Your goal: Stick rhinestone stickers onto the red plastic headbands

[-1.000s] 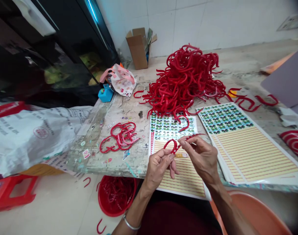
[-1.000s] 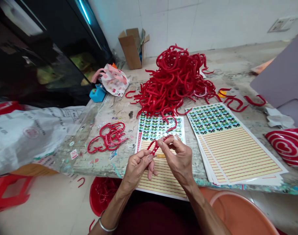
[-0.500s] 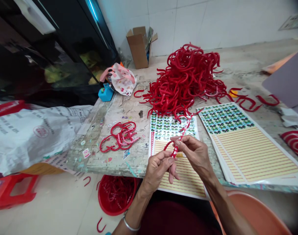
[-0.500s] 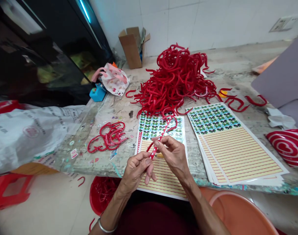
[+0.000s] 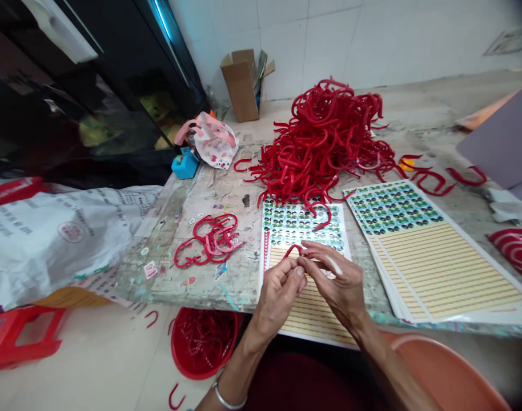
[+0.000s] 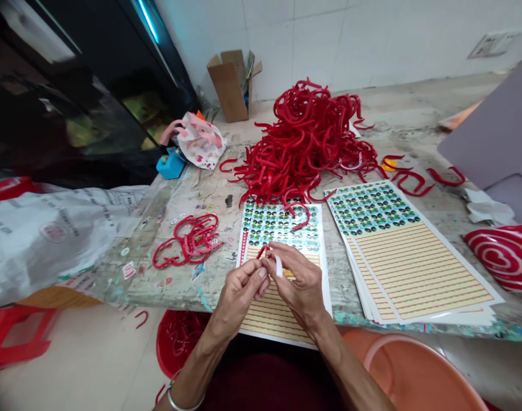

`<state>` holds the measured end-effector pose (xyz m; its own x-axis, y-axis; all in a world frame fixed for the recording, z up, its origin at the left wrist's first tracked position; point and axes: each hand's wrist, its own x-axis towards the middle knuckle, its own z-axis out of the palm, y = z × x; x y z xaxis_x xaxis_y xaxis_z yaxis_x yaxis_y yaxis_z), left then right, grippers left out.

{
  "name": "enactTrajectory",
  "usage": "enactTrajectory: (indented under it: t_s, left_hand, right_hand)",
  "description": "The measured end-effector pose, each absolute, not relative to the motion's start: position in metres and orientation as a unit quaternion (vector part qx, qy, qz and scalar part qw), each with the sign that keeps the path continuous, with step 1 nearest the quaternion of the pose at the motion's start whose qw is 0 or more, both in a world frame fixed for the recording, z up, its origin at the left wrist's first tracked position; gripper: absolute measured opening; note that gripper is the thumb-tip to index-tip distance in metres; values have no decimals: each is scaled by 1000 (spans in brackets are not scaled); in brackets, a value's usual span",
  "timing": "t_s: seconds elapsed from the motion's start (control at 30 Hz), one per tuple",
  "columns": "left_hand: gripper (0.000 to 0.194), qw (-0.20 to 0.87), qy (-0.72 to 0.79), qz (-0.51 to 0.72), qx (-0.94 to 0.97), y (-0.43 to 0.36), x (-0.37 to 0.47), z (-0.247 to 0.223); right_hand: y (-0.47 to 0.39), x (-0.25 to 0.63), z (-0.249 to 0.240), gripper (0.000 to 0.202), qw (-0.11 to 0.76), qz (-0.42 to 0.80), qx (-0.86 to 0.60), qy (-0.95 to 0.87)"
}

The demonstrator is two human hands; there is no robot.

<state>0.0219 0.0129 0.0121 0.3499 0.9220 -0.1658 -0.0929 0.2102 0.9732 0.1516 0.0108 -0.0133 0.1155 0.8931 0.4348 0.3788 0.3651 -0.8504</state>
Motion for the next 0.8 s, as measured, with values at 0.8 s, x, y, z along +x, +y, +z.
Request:
enactTrajectory:
  t_s: [0.8]
  left_hand:
    - [24, 647, 437, 390, 489, 6, 24, -3]
  right_hand:
    - [20, 158, -6, 16, 589, 482, -499, -415]
